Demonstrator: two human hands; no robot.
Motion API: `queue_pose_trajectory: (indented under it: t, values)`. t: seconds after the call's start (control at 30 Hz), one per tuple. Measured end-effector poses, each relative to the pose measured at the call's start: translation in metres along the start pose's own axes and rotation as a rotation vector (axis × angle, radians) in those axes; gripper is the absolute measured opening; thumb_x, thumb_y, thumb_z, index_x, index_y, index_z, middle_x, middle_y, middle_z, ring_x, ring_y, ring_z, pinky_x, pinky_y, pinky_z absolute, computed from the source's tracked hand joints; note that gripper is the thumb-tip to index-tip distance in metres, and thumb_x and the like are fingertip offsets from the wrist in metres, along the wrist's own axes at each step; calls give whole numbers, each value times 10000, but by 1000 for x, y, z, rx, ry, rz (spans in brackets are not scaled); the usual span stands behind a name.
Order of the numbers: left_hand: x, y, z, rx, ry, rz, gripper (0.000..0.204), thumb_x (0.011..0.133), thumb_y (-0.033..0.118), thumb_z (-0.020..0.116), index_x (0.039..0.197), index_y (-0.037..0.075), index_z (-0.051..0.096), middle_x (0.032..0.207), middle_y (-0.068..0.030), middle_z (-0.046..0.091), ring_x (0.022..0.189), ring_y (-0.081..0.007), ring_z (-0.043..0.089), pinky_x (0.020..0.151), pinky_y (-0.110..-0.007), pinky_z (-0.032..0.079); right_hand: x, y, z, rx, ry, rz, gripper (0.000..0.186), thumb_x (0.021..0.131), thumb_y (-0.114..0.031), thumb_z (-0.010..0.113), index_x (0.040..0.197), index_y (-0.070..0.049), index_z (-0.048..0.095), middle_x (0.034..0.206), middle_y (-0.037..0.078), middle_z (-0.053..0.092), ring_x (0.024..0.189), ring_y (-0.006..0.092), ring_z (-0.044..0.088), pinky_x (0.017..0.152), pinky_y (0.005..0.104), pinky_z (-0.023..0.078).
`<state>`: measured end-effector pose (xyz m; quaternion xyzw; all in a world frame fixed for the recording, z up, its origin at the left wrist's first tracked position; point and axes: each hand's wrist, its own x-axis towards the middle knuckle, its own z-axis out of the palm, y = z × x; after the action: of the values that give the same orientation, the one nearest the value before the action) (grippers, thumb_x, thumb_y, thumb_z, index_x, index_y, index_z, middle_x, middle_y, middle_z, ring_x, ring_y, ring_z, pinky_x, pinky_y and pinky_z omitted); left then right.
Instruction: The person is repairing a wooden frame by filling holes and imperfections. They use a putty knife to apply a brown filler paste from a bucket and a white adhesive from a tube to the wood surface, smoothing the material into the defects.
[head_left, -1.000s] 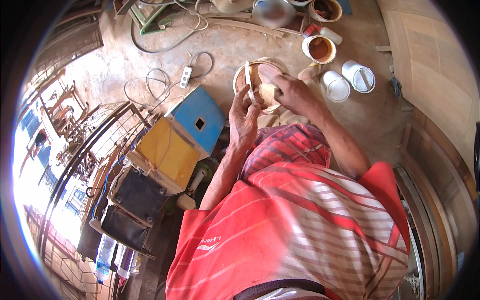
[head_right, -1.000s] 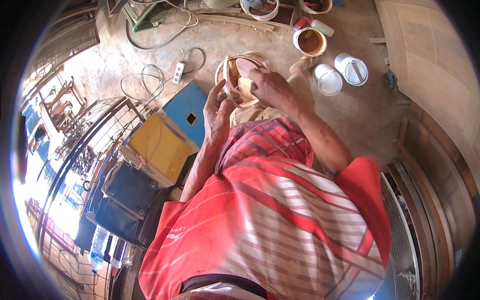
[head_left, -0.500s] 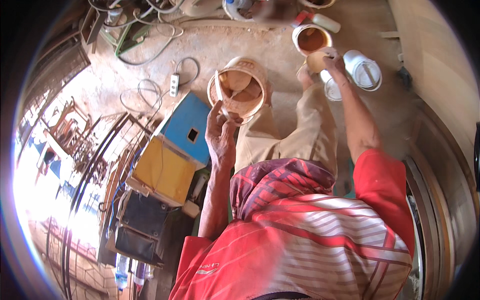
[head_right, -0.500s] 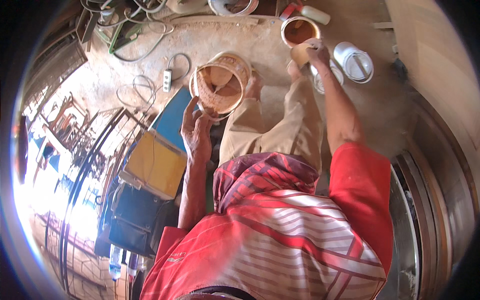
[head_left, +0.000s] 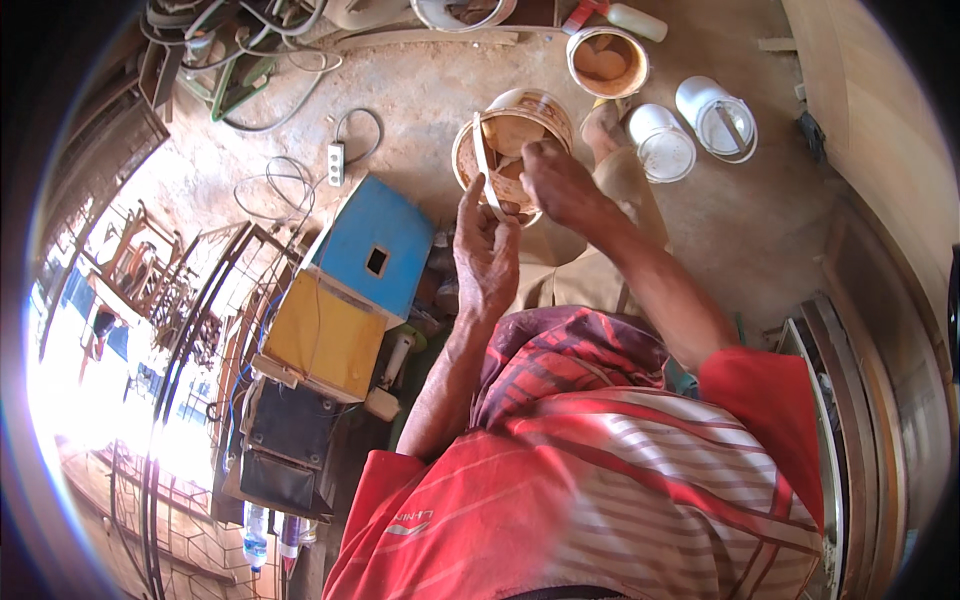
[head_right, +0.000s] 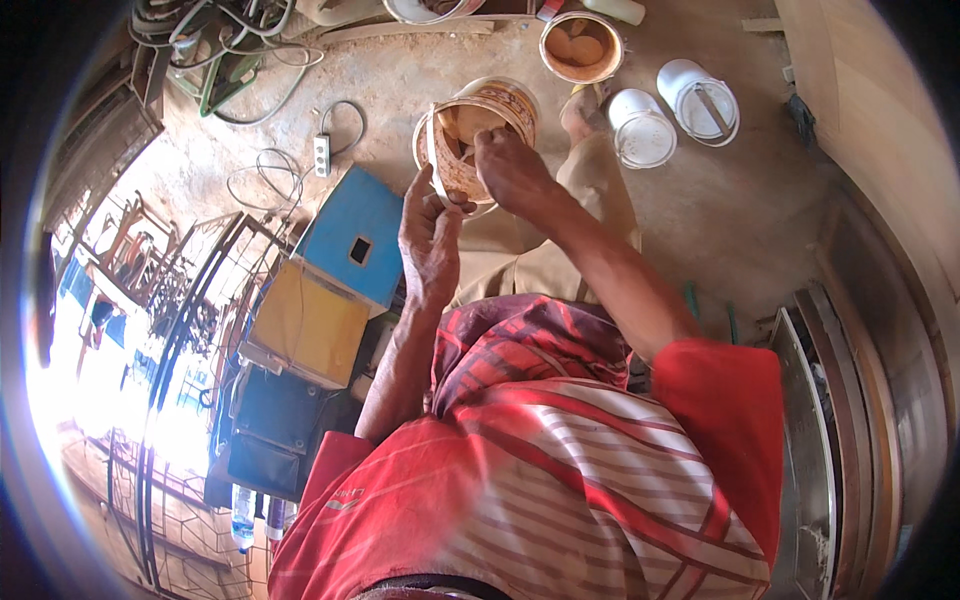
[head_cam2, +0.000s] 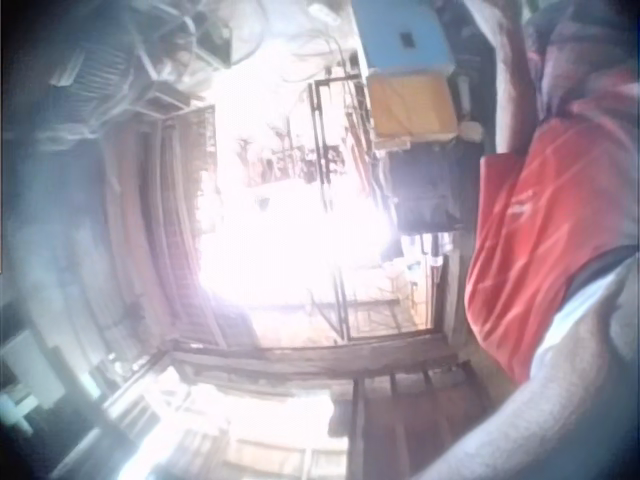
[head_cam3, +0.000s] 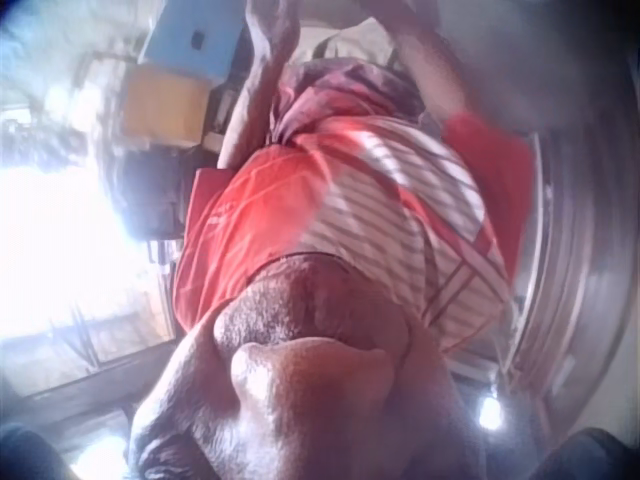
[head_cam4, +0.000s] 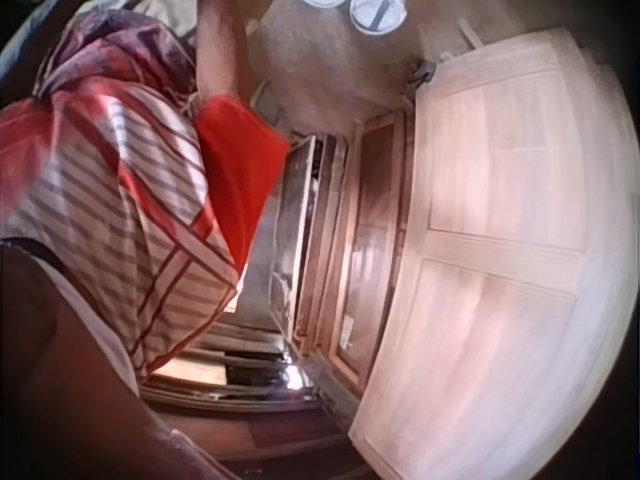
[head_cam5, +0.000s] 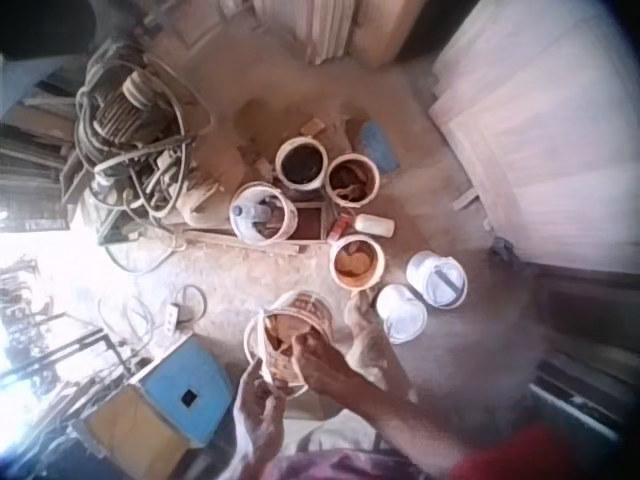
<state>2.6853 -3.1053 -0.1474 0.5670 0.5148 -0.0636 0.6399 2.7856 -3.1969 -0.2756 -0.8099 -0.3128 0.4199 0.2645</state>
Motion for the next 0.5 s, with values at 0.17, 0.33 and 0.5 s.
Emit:
queue_pose_trajectory:
  t: [0.17,0.33,0.5]
  values:
    - [-11,10,25,41,-70,58,617,1032,1,558,1603,0,326,1121,-131,674,1061,-169,649,993,-336,521,27,32,47,-421,120,-86,356,860,-157,674,1162,32,674,1207,254,633,1082,413,646,902,523,548]
    - [-13,21,33,99,-120,8,630,1014,21,576,1596,-12,337,1153,-134,666,1060,-157,636,978,-312,510,30,43,51,-513,-22,-20,437,896,-185,640,1307,-38,636,1240,187,633,1117,378,647,893,516,543]
    - [-14,22,34,132,-134,20,641,1004,62,600,1590,-18,353,1030,-89,677,957,-144,627,894,-295,520,25,47,60,-458,85,-87,441,890,-205,649,1302,-50,634,1256,178,604,1131,355,624,917,524,526]
